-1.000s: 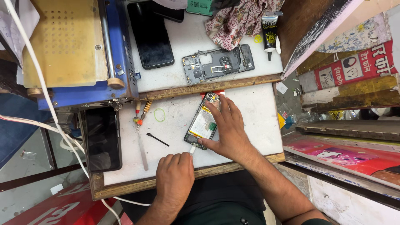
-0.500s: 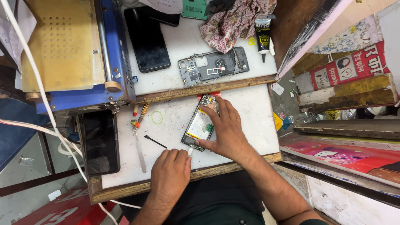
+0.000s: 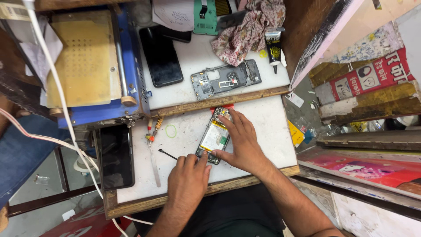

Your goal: The person holds a smartphone connected to a charging cable, then flips it to expose the internal components. They repeatedly press and adjust the battery connector area with their fingers while the phone remains on the workbench.

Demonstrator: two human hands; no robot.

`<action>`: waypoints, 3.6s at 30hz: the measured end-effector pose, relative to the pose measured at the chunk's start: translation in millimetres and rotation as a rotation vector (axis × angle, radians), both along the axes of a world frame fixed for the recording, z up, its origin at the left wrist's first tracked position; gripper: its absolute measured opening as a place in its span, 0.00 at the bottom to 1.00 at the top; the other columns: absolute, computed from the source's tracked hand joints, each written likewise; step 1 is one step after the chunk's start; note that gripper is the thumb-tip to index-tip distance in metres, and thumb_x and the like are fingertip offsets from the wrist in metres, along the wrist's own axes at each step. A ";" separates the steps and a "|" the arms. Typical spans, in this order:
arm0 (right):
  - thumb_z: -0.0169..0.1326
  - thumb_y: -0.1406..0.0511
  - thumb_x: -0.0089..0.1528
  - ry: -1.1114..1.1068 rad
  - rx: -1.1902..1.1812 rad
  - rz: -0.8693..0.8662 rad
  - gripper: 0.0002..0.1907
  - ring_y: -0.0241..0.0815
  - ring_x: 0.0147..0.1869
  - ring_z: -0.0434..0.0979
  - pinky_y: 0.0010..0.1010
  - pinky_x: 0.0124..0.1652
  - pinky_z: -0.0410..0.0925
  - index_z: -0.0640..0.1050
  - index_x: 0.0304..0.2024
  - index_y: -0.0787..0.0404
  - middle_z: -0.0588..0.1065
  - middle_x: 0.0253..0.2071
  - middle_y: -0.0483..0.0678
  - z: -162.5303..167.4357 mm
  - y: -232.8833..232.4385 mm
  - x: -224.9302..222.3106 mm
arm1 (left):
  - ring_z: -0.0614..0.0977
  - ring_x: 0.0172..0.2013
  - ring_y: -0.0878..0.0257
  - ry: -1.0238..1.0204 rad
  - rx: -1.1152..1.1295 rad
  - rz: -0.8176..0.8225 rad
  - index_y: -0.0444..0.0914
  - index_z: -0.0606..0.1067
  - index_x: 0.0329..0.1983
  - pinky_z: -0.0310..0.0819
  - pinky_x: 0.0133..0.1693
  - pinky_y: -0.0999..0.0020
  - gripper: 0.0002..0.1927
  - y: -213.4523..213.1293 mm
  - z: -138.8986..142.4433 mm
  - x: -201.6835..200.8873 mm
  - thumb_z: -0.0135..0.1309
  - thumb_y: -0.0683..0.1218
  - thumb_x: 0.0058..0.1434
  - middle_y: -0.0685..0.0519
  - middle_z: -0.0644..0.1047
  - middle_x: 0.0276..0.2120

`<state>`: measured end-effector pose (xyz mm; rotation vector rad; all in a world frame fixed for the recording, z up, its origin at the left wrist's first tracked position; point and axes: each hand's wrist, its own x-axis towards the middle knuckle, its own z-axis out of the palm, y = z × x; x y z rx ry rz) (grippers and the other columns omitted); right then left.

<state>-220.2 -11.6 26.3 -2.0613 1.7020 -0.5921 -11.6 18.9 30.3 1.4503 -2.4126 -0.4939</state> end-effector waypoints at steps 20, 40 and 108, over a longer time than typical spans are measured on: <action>0.59 0.59 0.62 0.153 -0.148 -0.107 0.24 0.62 0.72 0.61 0.52 0.62 0.59 0.77 0.61 0.53 0.64 0.69 0.60 -3.9 -1.1 -2.9 | 0.70 0.59 0.40 -0.144 -0.048 -0.042 0.36 0.73 0.60 0.69 0.54 0.46 0.33 17.9 -0.4 -14.6 0.62 0.57 0.55 0.37 0.70 0.59; 0.57 0.67 0.62 -0.107 -0.251 -0.231 0.17 0.53 0.70 0.68 0.47 0.63 0.59 0.79 0.55 0.56 0.73 0.64 0.52 -23.0 -2.8 -9.5 | 0.71 0.61 0.38 -0.307 0.082 -0.074 0.34 0.71 0.64 0.72 0.52 0.48 0.36 11.6 10.8 -23.4 0.60 0.59 0.58 0.32 0.67 0.63; 0.60 0.68 0.59 -0.116 -0.105 -0.060 0.16 0.46 0.34 0.81 0.35 0.32 0.75 0.81 0.50 0.56 0.78 0.37 0.46 1.3 60.2 15.3 | 0.66 0.64 0.36 0.150 -0.137 0.019 0.42 0.69 0.66 0.64 0.58 0.41 0.34 39.9 -22.2 9.5 0.62 0.56 0.58 0.33 0.60 0.68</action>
